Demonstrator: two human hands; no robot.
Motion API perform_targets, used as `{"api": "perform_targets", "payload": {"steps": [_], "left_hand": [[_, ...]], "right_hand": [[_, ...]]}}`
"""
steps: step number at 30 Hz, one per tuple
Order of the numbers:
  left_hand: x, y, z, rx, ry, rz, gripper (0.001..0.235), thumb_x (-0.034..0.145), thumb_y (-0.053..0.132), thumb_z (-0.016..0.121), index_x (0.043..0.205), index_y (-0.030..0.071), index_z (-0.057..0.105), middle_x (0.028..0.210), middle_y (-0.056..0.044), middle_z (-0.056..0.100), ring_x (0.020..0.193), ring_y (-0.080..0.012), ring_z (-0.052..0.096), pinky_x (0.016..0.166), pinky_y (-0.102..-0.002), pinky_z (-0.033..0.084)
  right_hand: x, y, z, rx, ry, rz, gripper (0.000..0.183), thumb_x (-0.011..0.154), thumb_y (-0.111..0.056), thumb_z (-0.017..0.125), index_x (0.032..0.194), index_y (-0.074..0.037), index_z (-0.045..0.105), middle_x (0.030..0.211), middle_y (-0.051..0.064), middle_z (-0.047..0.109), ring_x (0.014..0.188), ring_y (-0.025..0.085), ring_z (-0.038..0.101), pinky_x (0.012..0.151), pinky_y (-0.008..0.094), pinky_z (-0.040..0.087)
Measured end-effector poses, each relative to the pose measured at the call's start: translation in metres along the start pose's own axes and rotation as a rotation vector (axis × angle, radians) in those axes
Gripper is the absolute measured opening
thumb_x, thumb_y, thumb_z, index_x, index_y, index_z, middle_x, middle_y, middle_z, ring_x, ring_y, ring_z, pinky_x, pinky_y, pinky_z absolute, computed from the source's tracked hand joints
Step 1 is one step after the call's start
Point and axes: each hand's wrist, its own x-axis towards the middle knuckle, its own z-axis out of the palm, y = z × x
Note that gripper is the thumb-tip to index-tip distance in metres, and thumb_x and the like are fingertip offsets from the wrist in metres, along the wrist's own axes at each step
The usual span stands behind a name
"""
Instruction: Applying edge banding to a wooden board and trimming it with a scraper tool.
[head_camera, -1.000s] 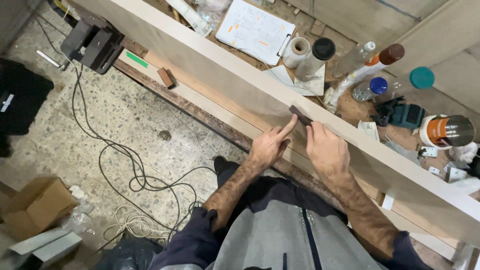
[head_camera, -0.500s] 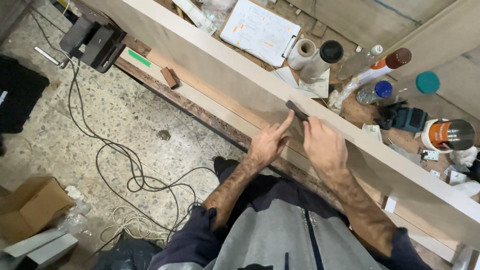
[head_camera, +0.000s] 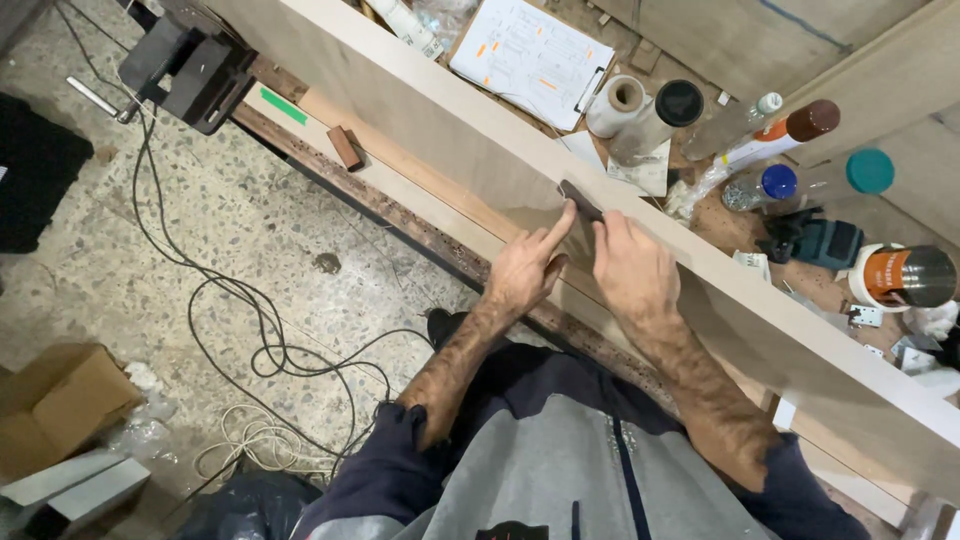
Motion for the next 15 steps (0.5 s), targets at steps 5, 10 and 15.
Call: {"api": "perform_targets", "payload": {"steps": [5,10,15], "left_hand": [[0.001,-0.010,-0.002,0.014,-0.016,-0.001,0.087,0.095,0.021,0.069,0.166,0.023,0.019,0.097,-0.012,0.063,0.089,-0.0349,0.062,0.081,-0.048,0.053],[0.003,-0.007,-0.008,0.001,-0.054,-0.028,0.087,0.094,0.022,0.069,0.165,0.024,0.018,0.096,-0.012,0.063,0.088,-0.0342,0.061,0.079,-0.047,0.053],[0.001,-0.018,-0.011,0.005,-0.035,-0.018,0.086,0.096,0.021,0.068,0.166,0.025,0.018,0.097,-0.012,0.062,0.090,-0.0339,0.061,0.081,-0.047,0.053]], "right_hand": [[-0.002,-0.001,0.000,0.032,0.039,-0.034,0.015,0.103,-0.019,0.065,0.098,-0.005,0.064,0.086,0.019,0.071,0.074,0.040,0.070,0.062,0.049,0.055],[0.006,-0.011,-0.001,0.017,0.061,-0.061,0.016,0.104,-0.020,0.065,0.098,-0.005,0.063,0.085,0.019,0.070,0.075,0.042,0.069,0.064,0.049,0.056],[0.011,-0.019,0.002,0.042,0.011,0.007,0.015,0.103,-0.019,0.064,0.103,-0.005,0.065,0.088,0.020,0.071,0.072,0.044,0.069,0.060,0.051,0.055]]}}
